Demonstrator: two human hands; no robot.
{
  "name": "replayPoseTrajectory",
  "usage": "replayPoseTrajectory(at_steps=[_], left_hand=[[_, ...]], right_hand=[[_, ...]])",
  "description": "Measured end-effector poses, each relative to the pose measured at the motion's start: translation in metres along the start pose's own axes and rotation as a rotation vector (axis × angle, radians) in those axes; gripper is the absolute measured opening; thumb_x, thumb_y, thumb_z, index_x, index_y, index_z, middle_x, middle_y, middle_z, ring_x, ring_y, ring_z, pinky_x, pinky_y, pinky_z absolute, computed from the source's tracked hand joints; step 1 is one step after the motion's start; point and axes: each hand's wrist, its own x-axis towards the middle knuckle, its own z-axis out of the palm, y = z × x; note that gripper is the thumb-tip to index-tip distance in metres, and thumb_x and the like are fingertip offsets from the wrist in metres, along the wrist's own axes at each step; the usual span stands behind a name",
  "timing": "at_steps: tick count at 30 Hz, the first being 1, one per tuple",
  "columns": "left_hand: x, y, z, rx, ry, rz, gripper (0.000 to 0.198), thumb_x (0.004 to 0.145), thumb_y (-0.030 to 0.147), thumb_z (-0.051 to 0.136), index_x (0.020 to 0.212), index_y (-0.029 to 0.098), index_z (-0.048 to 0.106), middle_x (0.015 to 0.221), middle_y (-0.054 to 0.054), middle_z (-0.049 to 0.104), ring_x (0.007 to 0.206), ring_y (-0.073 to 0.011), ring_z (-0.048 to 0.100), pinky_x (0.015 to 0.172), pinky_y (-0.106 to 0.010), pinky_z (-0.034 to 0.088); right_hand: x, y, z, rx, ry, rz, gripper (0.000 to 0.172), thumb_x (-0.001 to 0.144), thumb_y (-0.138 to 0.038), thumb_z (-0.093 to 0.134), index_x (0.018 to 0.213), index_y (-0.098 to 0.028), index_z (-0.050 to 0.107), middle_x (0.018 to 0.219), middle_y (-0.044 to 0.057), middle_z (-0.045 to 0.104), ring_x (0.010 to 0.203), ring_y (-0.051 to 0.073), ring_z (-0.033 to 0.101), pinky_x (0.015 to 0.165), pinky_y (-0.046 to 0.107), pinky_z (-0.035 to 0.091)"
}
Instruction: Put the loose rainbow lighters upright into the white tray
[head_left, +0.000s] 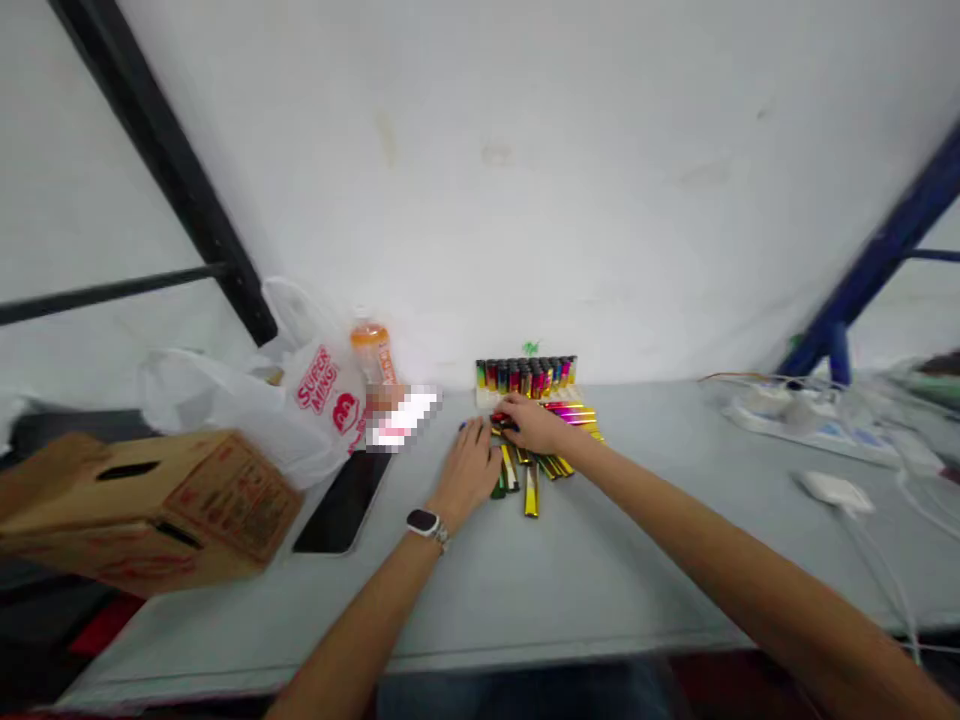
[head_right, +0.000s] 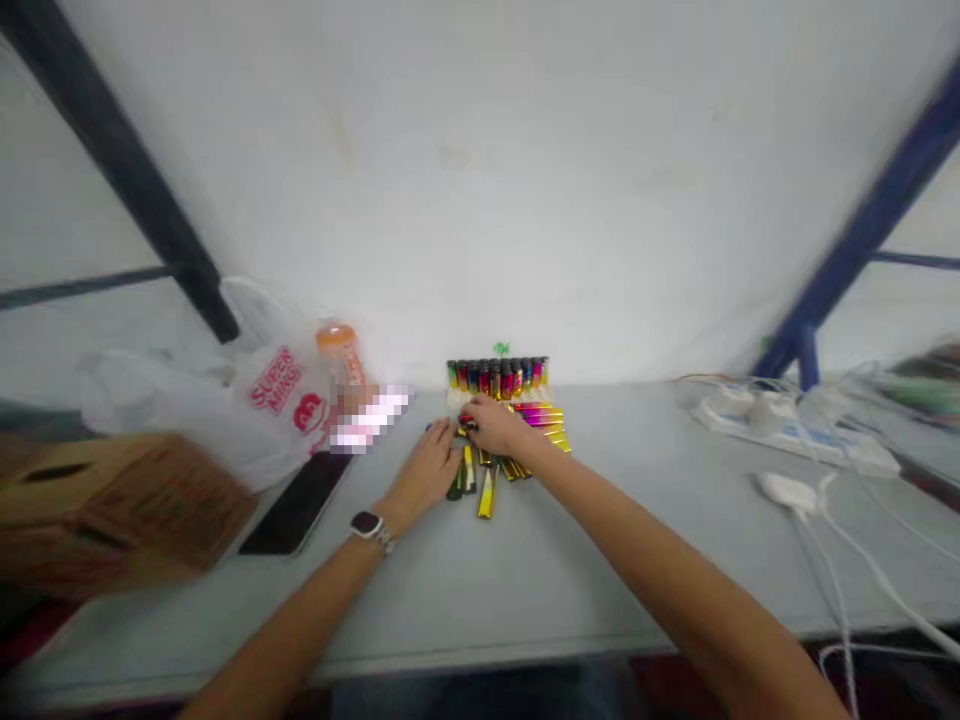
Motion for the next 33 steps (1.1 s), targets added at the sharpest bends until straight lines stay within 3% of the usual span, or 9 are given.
replayPoseTrajectory(at_steps=[5, 11, 13, 17, 19, 22, 27, 30, 33], left_hand=[[0.001, 0.008, -0.001, -0.144, 0.080, 0.039, 0.045, 0.089, 0.018, 0.036, 0.132, 0.011, 0.047, 0.134, -0.016, 0.053, 0.130, -0.0236, 0.046, 0.115, -0.041, 0.033], [0.024, 0.010, -0.010, -0.252, 0.298, -0.003, 0.026, 0.092, 0.025, 0.040, 0.106, 0.017, 0.060, 0.108, -0.011, 0.061, 0.109, -0.0241, 0.055, 0.104, -0.043, 0.042], [0.036, 0.011, -0.012, -0.324, 0.397, -0.026, 0.025, 0.093, 0.029, 0.040, 0.099, 0.018, 0.062, 0.103, -0.009, 0.063, 0.105, -0.0234, 0.057, 0.101, -0.042, 0.043], [0.051, 0.023, -0.012, -0.529, 0.553, -0.071, 0.027, 0.096, 0.031, 0.039, 0.094, 0.019, 0.063, 0.099, -0.007, 0.065, 0.101, -0.0209, 0.059, 0.096, -0.037, 0.045], [0.048, 0.034, -0.010, -0.592, 0.540, -0.039, 0.027, 0.097, 0.032, 0.040, 0.094, 0.019, 0.063, 0.098, -0.006, 0.066, 0.099, -0.0196, 0.060, 0.092, -0.034, 0.046], [0.034, 0.052, -0.006, -0.604, 0.425, 0.080, 0.027, 0.098, 0.034, 0.041, 0.092, 0.019, 0.063, 0.096, -0.005, 0.065, 0.096, -0.0185, 0.060, 0.087, -0.031, 0.046], [0.015, 0.061, -0.003, -0.533, 0.253, 0.265, 0.027, 0.098, 0.033, 0.042, 0.092, 0.019, 0.064, 0.097, -0.005, 0.064, 0.099, -0.0184, 0.058, 0.090, -0.032, 0.045], [0.014, 0.058, -0.007, -0.520, 0.241, 0.279, 0.030, 0.098, 0.031, 0.041, 0.088, 0.019, 0.065, 0.095, -0.006, 0.064, 0.097, -0.0186, 0.059, 0.091, -0.033, 0.045], [0.016, 0.057, -0.013, -0.517, 0.256, 0.286, 0.031, 0.098, 0.032, 0.041, 0.086, 0.019, 0.066, 0.094, -0.006, 0.065, 0.096, -0.0186, 0.059, 0.090, -0.033, 0.045]], right_hand=[[-0.006, 0.000, -0.008, -0.096, -0.031, 0.118, 0.017, 0.081, -0.015, 0.057, 0.094, -0.012, 0.069, 0.101, 0.014, 0.064, 0.098, 0.024, 0.059, 0.084, 0.030, 0.044], [-0.002, 0.001, -0.015, -0.145, -0.031, 0.104, 0.019, 0.080, -0.010, 0.056, 0.094, -0.013, 0.069, 0.100, 0.015, 0.068, 0.099, 0.027, 0.060, 0.085, 0.034, 0.043], [-0.004, 0.008, -0.015, 0.003, 0.073, 0.087, 0.016, 0.084, -0.013, 0.055, 0.094, -0.014, 0.067, 0.100, 0.013, 0.067, 0.097, 0.024, 0.060, 0.085, 0.034, 0.043], [-0.017, 0.016, -0.012, 0.534, 0.494, 0.193, 0.019, 0.092, -0.031, 0.052, 0.104, -0.017, 0.057, 0.091, 0.006, 0.064, 0.083, 0.018, 0.060, 0.075, 0.030, 0.046], [-0.028, 0.011, -0.009, 0.784, 0.638, 0.233, 0.025, 0.093, -0.041, 0.050, 0.107, -0.021, 0.050, 0.082, 0.001, 0.063, 0.074, 0.016, 0.060, 0.069, 0.028, 0.046], [-0.045, -0.004, -0.007, 1.117, 0.701, 0.291, 0.031, 0.090, -0.052, 0.051, 0.106, -0.026, 0.042, 0.063, -0.007, 0.055, 0.052, 0.013, 0.052, 0.052, 0.024, 0.042], [-0.064, -0.026, -0.010, 1.519, 0.550, 0.517, 0.045, 0.083, -0.068, 0.047, 0.077, -0.023, 0.047, 0.046, -0.010, 0.032, 0.035, 0.007, 0.021, 0.034, 0.020, 0.014], [-0.068, -0.031, -0.011, 1.573, 0.446, 0.635, 0.055, 0.085, -0.069, 0.038, 0.058, -0.021, 0.042, 0.041, -0.009, 0.024, 0.035, 0.006, 0.014, 0.035, 0.021, 0.009], [-0.067, -0.034, -0.012, 1.486, 0.495, 0.721, 0.051, 0.088, -0.056, 0.039, 0.050, -0.021, 0.038, 0.039, -0.007, 0.025, 0.034, 0.006, 0.016, 0.035, 0.022, 0.010]])
